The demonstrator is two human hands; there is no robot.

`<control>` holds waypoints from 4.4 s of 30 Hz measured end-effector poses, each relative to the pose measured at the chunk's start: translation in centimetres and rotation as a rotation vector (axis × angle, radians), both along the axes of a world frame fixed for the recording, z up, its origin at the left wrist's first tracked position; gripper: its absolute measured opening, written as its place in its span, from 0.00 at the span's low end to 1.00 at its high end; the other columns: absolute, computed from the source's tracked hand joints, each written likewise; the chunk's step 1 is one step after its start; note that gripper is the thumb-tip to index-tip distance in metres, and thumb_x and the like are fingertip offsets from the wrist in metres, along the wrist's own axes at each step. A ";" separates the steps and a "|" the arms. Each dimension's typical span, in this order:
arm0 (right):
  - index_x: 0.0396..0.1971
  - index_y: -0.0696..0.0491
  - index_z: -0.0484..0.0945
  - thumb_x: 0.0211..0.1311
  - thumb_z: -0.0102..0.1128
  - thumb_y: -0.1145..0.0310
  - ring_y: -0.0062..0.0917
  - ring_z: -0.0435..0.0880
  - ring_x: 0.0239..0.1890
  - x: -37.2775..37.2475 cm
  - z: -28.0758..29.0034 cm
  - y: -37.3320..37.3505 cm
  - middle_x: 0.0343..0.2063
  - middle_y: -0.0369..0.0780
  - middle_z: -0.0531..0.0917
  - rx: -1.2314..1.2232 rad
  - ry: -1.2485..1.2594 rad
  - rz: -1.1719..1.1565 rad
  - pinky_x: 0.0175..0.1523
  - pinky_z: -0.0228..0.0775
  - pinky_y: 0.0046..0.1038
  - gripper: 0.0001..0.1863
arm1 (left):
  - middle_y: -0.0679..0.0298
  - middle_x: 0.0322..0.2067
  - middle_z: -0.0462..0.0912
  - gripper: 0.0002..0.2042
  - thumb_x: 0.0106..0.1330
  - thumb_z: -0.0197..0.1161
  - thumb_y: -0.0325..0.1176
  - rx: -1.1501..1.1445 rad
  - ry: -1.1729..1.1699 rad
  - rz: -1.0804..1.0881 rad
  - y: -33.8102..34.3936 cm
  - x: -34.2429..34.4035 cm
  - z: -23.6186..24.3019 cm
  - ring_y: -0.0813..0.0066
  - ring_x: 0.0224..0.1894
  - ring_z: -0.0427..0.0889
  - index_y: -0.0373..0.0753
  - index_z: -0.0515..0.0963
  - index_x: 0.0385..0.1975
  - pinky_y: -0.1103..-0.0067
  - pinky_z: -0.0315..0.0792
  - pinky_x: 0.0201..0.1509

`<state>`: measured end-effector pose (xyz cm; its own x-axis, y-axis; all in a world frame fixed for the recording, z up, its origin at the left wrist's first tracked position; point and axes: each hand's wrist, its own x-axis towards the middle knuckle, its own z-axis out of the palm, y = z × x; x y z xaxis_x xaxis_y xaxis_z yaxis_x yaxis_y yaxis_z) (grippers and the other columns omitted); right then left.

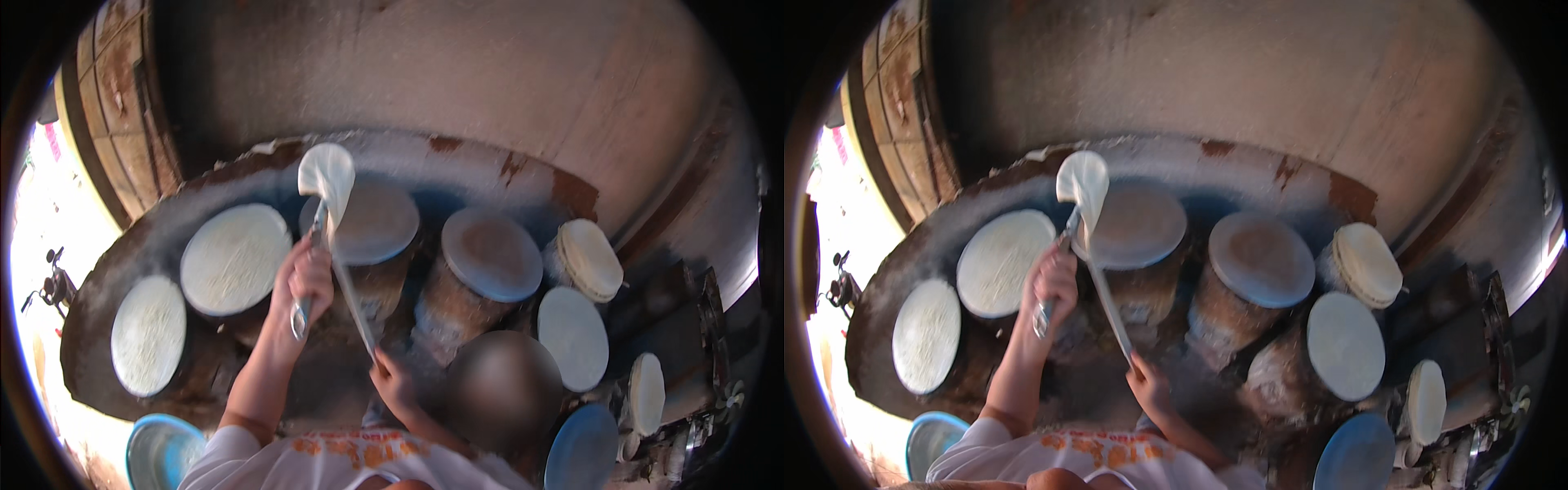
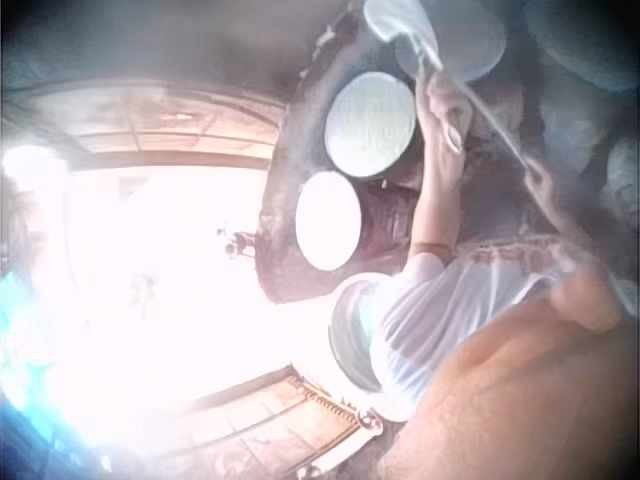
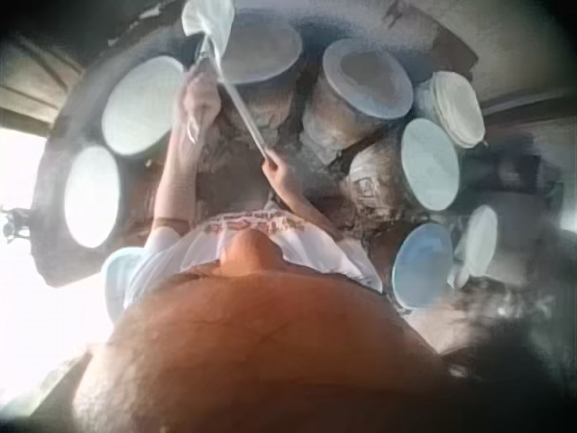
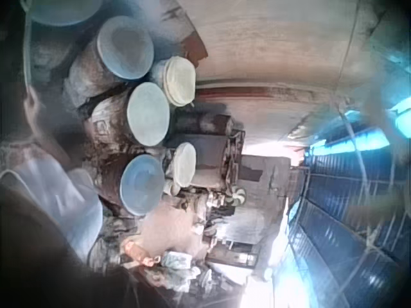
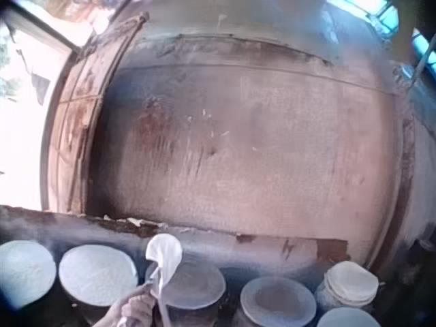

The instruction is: The person prepares crepes by cleaning hot plates with a scrubber, pouring batter from a bowl using a ladle, spreading the batter thin with a stick, and flipping the cooked crepes.

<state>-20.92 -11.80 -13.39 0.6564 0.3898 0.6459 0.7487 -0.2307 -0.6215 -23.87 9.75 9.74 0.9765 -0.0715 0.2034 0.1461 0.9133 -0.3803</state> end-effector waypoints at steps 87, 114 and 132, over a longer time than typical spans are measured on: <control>0.35 0.52 0.83 0.37 0.56 0.76 0.38 0.78 0.42 50.0 5.7 17.6 0.37 0.42 0.83 -0.460 0.073 0.899 0.50 0.70 0.33 0.18 | 0.72 0.15 0.59 0.29 0.69 0.52 0.30 1.117 1.272 0.823 4.8 17.2 -8.7 0.86 0.11 0.58 0.57 0.53 0.68 0.86 0.53 0.13; 0.38 0.53 0.83 0.40 0.59 0.75 0.16 0.74 0.25 57.3 5.6 25.4 0.25 0.35 0.81 -0.725 0.410 1.116 0.31 0.67 0.21 0.19 | 0.72 0.12 0.65 0.35 0.60 0.58 0.22 1.416 1.591 0.663 4.1 15.3 -9.8 0.83 0.09 0.63 0.48 0.55 0.68 0.82 0.60 0.10; 0.36 0.56 0.82 0.36 0.58 0.81 0.24 0.80 0.36 54.0 4.9 11.8 0.37 0.38 0.83 -0.459 0.412 0.833 0.36 0.69 0.22 0.20 | 0.73 0.13 0.66 0.33 0.63 0.56 0.22 1.638 1.364 0.244 -3.2 13.7 -11.9 0.85 0.12 0.65 0.54 0.55 0.68 0.83 0.60 0.13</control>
<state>33.04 0.02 -8.52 0.2026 0.9734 0.1068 0.5284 -0.0168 -0.8488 -10.17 6.59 -2.11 0.4371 0.7112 -0.5506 0.3951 0.3982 0.8279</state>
